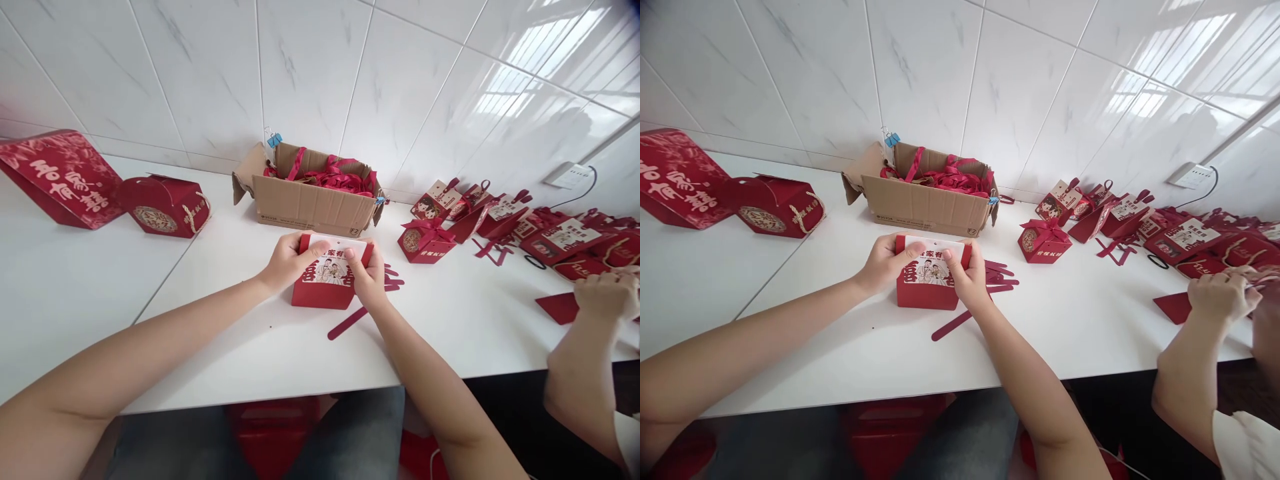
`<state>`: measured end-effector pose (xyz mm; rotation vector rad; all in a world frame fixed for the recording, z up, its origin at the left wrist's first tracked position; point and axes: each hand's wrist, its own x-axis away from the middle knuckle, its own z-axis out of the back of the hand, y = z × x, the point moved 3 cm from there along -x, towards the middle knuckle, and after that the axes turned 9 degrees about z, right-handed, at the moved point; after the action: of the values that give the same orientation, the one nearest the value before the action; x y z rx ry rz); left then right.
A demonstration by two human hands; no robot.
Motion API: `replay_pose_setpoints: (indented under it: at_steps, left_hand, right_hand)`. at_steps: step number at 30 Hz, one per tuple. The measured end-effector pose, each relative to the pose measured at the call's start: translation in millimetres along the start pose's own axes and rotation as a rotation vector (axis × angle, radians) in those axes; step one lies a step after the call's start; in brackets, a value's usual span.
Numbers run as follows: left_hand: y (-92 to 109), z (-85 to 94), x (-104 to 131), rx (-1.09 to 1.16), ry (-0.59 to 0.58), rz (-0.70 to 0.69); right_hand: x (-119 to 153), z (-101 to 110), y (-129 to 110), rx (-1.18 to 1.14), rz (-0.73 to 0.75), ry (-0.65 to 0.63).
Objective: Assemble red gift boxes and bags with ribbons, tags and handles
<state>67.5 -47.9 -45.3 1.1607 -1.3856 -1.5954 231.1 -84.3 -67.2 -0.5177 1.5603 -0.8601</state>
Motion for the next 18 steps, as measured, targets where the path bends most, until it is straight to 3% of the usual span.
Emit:
replay_pose_setpoints:
  at_steps: [4, 10, 15, 18]
  left_hand:
    - [-5, -0.3, 0, -0.072, 0.015, -0.095]
    - [-3, 2.6, -9, -0.167, 0.060, -0.172]
    - [-7, -1.0, -27, -0.110, 0.113, -0.137]
    - [-9, 1.7, -44, -0.234, 0.160, -0.203]
  right_hand:
    - [5, -2, 6, 0.030, 0.044, 0.019]
    - [4, -3, 17, -0.084, -0.075, -0.070]
    - [0, -3, 27, -0.085, -0.119, -0.128]
    - [-3, -2, 40, -0.020, -0.118, -0.130]
